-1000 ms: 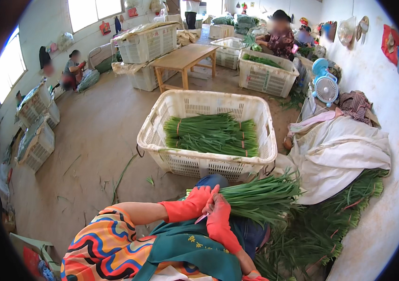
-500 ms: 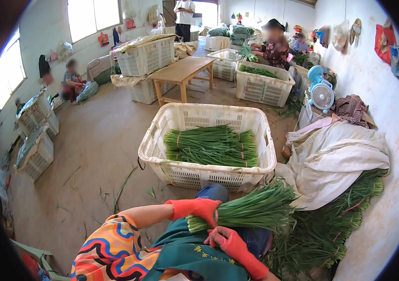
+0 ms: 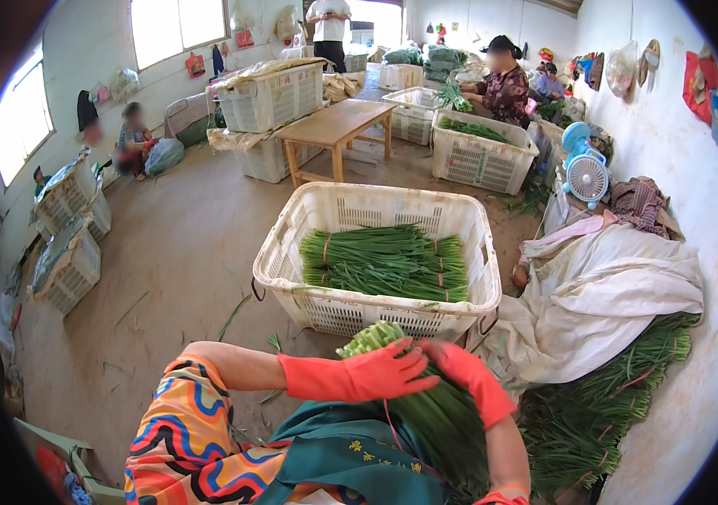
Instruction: The person gathers green onions, aligns them into bundles, and ties them with rubber bands. The person places the finished bundles into a white plastic basket.
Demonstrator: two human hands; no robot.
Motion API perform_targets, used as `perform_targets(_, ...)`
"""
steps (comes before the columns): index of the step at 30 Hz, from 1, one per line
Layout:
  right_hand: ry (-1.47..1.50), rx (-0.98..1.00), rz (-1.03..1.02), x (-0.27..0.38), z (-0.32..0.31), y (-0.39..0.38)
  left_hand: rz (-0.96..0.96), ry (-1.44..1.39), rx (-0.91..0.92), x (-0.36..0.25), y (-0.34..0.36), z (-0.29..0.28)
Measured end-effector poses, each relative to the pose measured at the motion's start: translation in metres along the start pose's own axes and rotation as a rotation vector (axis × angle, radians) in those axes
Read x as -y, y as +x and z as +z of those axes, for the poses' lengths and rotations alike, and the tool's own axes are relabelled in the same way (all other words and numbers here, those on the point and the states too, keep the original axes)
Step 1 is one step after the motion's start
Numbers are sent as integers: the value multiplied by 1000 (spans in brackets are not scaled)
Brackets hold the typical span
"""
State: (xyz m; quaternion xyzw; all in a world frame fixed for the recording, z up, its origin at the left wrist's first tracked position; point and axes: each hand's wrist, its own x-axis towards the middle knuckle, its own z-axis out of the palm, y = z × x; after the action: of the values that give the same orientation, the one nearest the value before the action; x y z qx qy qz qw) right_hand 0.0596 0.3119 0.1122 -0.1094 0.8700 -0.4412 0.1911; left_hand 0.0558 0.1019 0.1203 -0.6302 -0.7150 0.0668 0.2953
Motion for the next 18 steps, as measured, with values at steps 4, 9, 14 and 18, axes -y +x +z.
perform_targets(4, -72, 145, 352, -62, 23, -76, -126, -164, 107, 10, -75, 27)
perform_targets(9, 52, 80, 835, -153, 18, -189, -490, -344, 491, 25, -124, -14)
perform_targets(14, -603, -542, 1116, -215, -13, -284, -1274, -1445, 234, 58, -144, -6)
perform_targets(18, 50, -1008, 455, -112, -50, -187, -1490, -1807, -83, 48, -139, 16)
